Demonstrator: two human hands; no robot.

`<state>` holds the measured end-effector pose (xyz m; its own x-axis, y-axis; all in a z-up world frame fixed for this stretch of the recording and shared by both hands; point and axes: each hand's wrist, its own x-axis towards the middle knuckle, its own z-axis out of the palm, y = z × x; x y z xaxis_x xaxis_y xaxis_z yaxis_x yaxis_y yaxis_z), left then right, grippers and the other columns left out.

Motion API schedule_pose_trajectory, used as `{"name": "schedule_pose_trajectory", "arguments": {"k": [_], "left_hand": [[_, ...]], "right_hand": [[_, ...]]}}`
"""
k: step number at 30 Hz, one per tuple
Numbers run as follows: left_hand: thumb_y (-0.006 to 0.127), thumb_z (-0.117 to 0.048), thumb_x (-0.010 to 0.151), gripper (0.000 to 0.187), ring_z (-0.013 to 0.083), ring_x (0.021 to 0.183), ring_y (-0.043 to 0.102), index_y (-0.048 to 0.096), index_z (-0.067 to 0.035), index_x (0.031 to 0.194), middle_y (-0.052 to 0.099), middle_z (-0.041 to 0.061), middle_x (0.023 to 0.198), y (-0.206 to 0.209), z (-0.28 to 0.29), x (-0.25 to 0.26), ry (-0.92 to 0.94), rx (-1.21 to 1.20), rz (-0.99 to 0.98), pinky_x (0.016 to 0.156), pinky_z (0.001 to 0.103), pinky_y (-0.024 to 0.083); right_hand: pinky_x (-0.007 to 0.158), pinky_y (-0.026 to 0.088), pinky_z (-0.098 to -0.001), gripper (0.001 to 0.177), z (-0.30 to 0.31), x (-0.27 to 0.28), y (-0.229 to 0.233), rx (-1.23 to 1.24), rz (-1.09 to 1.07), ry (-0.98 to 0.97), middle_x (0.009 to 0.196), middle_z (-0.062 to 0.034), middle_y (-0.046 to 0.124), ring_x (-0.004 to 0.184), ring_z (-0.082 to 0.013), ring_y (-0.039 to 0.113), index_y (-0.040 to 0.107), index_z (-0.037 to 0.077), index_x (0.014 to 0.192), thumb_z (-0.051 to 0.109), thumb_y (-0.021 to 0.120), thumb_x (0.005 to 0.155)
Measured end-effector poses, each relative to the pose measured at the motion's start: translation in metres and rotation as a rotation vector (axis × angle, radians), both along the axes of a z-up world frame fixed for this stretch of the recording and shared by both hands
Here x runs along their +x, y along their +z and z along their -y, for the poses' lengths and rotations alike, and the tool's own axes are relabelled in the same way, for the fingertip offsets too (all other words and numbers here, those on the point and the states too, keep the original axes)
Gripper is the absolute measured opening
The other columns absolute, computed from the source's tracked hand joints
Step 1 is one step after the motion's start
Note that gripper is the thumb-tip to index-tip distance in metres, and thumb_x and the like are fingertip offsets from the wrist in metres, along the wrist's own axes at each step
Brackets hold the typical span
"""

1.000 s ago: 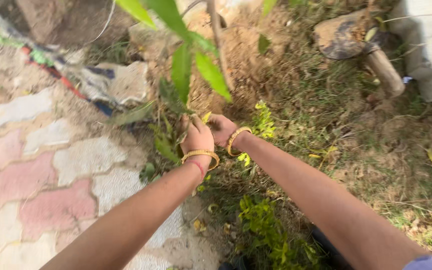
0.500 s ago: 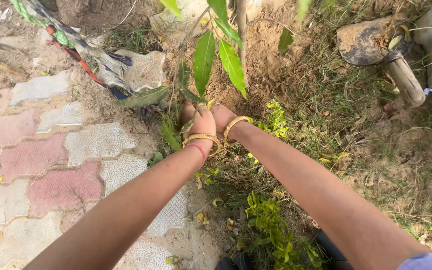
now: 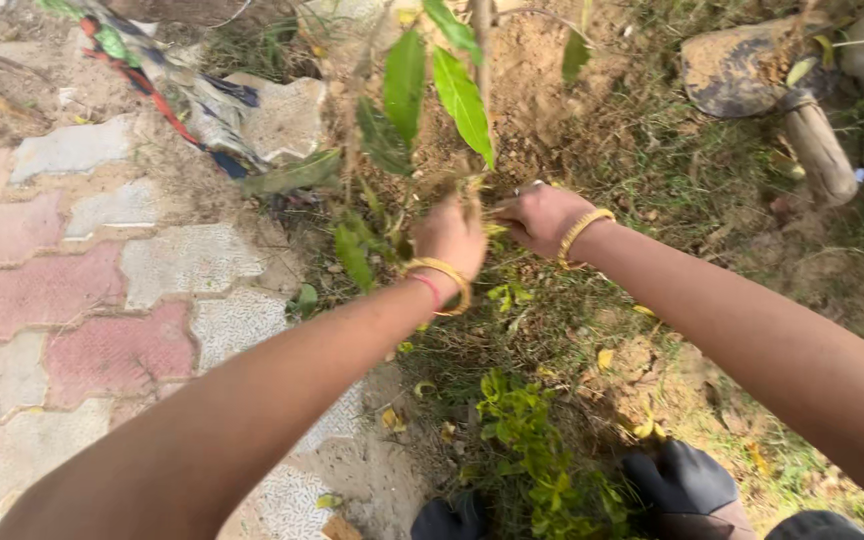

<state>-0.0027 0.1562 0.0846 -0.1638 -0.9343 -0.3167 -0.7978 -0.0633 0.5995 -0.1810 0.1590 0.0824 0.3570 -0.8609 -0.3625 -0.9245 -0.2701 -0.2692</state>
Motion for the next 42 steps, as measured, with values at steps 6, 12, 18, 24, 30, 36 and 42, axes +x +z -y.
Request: {"name": "schedule_pose_trajectory", "arguments": {"k": [6, 12, 18, 24, 30, 36, 42], "left_hand": [[0.047, -0.025, 0.1, 0.04, 0.033, 0.083, 0.073, 0.057, -0.005, 0.134, 0.072, 0.018, 0.093, -0.036, 0.027, 0.067, -0.147, 0.18, 0.139, 0.08, 0.049, 0.057], [0.05, -0.033, 0.104, 0.039, 0.0322, 0.089, 0.069, 0.064, 0.001, 0.119, 0.072, 0.021, 0.098, -0.028, 0.002, 0.106, -0.322, 0.235, 0.351, 0.086, 0.046, 0.054], [0.043, -0.023, 0.105, 0.049, 0.0291, 0.09, 0.071, 0.042, -0.016, 0.154, 0.069, 0.015, 0.1, -0.003, -0.022, 0.091, -0.369, 0.465, 0.369, 0.084, 0.046, 0.061], [0.055, -0.022, 0.098, 0.029, 0.0289, 0.097, 0.069, 0.065, 0.0, 0.114, 0.066, 0.019, 0.112, -0.01, -0.008, 0.081, -0.436, 0.155, 0.305, 0.09, 0.044, 0.054], [0.053, -0.013, 0.099, 0.035, 0.0368, 0.112, 0.068, 0.051, 0.001, 0.131, 0.063, 0.026, 0.126, -0.03, 0.03, 0.062, -0.292, 0.257, 0.339, 0.096, 0.046, 0.056], [0.06, 0.004, 0.081, 0.057, 0.0368, 0.124, 0.057, 0.059, -0.012, 0.136, 0.057, 0.02, 0.137, -0.045, 0.051, 0.015, -0.331, -0.091, 0.091, 0.105, 0.042, 0.047], [0.06, 0.002, 0.077, 0.077, 0.0457, 0.139, 0.038, 0.043, -0.015, 0.15, 0.036, 0.02, 0.156, -0.021, 0.05, -0.028, -0.886, -0.177, 0.107, 0.113, 0.051, 0.032]], "right_hand": [[0.091, 0.057, -0.0476, 0.033, 0.003, -0.003, 0.014, -0.081, 0.061, -0.027, 0.094, -0.0172, 0.073, 0.093, -0.0351, 0.072, 0.068, 0.015, 0.119, 0.039, 0.061, 0.097], [0.101, 0.048, -0.0533, 0.084, -0.006, 0.044, 0.017, 0.061, -0.139, 0.131, 0.132, -0.0234, 0.055, 0.119, -0.0415, 0.058, 0.042, 0.024, 0.151, 0.072, 0.067, 0.087], [0.093, 0.057, -0.0481, 0.069, -0.01, 0.092, 0.0, -0.032, -0.31, 0.284, 0.156, -0.0103, 0.04, 0.117, -0.0336, 0.063, 0.042, 0.032, 0.15, 0.041, 0.06, 0.085], [0.083, 0.061, -0.04, 0.045, 0.036, 0.065, -0.004, 0.256, 0.293, -0.963, 0.11, -0.0198, 0.07, 0.096, -0.027, 0.072, 0.052, 0.003, 0.141, 0.037, 0.036, 0.116], [0.095, 0.055, -0.0475, 0.051, 0.042, 0.009, -0.008, -0.017, 0.042, -0.457, 0.113, -0.0243, 0.069, 0.101, -0.0389, 0.07, 0.056, 0.014, 0.144, 0.014, 0.05, 0.094], [0.109, 0.045, -0.0512, 0.045, 0.012, -0.052, -0.029, -0.277, -0.006, -0.504, 0.122, -0.023, 0.069, 0.112, -0.043, 0.064, 0.062, 0.016, 0.14, 0.017, 0.05, 0.097], [0.121, 0.027, -0.0524, 0.054, -0.004, -0.061, -0.023, -0.114, -0.071, -0.351, 0.152, -0.0164, 0.045, 0.141, -0.037, 0.039, 0.057, 0.022, 0.144, 0.013, 0.052, 0.09]]}}
